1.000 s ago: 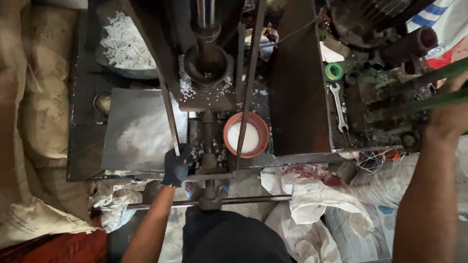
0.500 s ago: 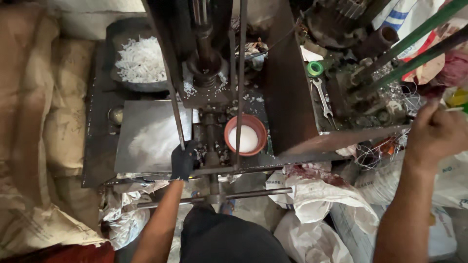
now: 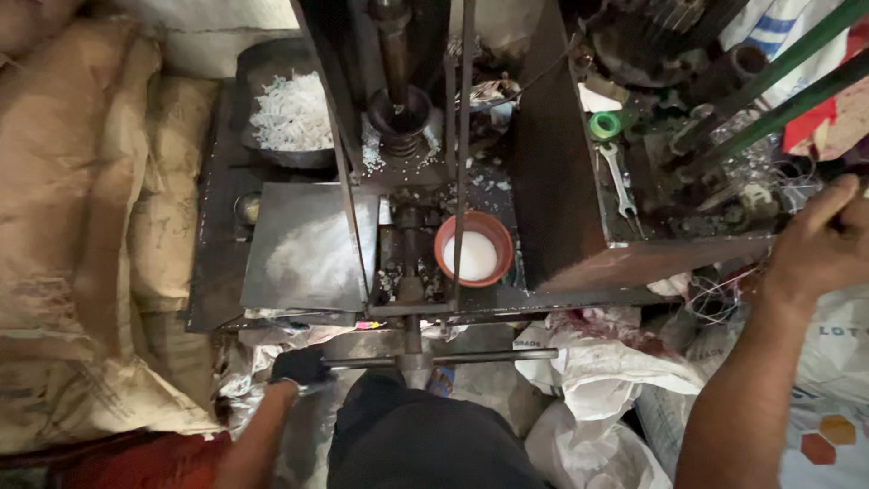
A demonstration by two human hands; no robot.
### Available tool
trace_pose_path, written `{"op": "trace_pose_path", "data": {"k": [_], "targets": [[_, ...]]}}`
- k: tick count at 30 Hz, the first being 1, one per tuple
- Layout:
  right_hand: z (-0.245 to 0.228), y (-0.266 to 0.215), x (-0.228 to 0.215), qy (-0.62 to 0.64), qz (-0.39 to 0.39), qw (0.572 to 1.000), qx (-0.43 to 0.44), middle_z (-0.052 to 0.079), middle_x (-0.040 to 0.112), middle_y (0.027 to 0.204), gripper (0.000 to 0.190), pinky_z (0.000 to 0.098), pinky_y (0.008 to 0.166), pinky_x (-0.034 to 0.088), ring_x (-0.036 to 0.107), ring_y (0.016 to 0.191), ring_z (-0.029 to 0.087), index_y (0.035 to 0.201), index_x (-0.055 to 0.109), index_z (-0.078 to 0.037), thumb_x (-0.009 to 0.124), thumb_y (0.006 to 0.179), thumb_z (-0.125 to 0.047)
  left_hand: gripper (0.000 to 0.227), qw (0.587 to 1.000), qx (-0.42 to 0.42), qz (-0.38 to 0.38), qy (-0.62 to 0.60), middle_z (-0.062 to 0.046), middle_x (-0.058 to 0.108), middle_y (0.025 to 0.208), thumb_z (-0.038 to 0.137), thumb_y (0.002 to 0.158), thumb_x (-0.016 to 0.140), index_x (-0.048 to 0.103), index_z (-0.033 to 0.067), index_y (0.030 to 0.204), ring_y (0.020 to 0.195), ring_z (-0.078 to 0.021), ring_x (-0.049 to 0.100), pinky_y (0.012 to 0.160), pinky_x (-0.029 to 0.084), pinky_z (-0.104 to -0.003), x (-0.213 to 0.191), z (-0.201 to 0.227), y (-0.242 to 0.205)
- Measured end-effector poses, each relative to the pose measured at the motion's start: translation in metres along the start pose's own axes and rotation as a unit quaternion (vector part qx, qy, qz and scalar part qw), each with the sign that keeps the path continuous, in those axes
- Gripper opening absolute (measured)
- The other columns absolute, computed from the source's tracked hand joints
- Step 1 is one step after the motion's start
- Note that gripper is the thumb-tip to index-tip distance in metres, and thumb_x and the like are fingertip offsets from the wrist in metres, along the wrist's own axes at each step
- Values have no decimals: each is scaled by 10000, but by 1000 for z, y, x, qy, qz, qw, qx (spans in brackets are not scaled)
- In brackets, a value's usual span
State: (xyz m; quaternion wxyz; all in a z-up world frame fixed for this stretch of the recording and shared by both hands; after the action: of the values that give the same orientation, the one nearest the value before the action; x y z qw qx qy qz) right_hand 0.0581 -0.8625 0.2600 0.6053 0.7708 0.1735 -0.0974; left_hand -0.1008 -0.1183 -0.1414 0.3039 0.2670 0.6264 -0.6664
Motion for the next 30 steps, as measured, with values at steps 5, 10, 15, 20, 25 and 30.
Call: {"op": "trace_pose_path", "data": {"k": [5, 10, 15, 20, 25, 30], "targets": [[12, -5, 13, 18, -95, 994, 44, 125, 647, 935, 214, 377, 693, 457, 580, 773, 221, 1062, 630, 20, 527, 1185, -121, 559, 999, 8, -24, 48, -98, 759, 1121, 655, 777, 712, 771, 180, 1065, 1048, -305, 733, 917, 582, -476, 30, -8, 29], [-29, -82, -12, 104, -48, 991, 73, 183, 607, 1163, 289, 391, 836, 504, 580, 974, 245, 1344, 547, 41, 423, 1272, -210, 548, 994, 61, -40, 80, -130, 742, 1106, 657, 776, 696, 790, 175, 1018, 1037, -326, 717, 900, 570, -491, 34, -12, 36], [-85, -314, 17, 123, -194, 916, 330, 315, 484, 1481, 560, 503, 1182, 329, 466, 1380, 433, 1477, 437, 123, 413, 1185, -354, 421, 988, 116, -26, 95, -160, 761, 958, 543, 813, 669, 806, 164, 932, 908, -343, 752, 810, 601, -467, 41, -9, 37], [-108, -481, 64, 542, 19, 273, 794, -22, 478, 594, 517, 312, 590, 464, 447, 522, 131, 752, 517, -145, 375, 1055, -539, 286, 976, 197, -19, 85, -149, 755, 866, 403, 786, 666, 801, 155, 833, 825, -349, 751, 726, 591, -513, 40, -6, 35], [-107, -468, 56, 516, 1, 353, 780, -56, 319, 535, 482, 302, 461, 316, 316, 457, 124, 701, 443, -194, 392, 1070, -499, 343, 988, 95, 94, 75, -153, 751, 827, 468, 804, 661, 773, 145, 824, 785, -336, 747, 689, 588, -524, 37, -1, 35], [-152, -398, 10, 541, -3, 446, 713, -31, 357, 606, 507, 315, 563, 358, 365, 548, 138, 725, 446, -172, 449, 1129, -479, 381, 973, 228, -20, -38, -168, 751, 888, 484, 862, 627, 771, 133, 839, 827, -352, 731, 736, 567, -542, 80, 29, 73]]}}
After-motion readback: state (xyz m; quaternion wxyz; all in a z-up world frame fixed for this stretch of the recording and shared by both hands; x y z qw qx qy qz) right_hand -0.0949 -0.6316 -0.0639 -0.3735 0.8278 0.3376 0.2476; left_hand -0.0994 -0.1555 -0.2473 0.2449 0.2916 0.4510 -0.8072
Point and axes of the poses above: each hand's wrist, its own y-axis towards the middle knuckle, its own x-axis out of the palm, z = x × y, the point moved 8 cm from there along y, towards the middle knuckle
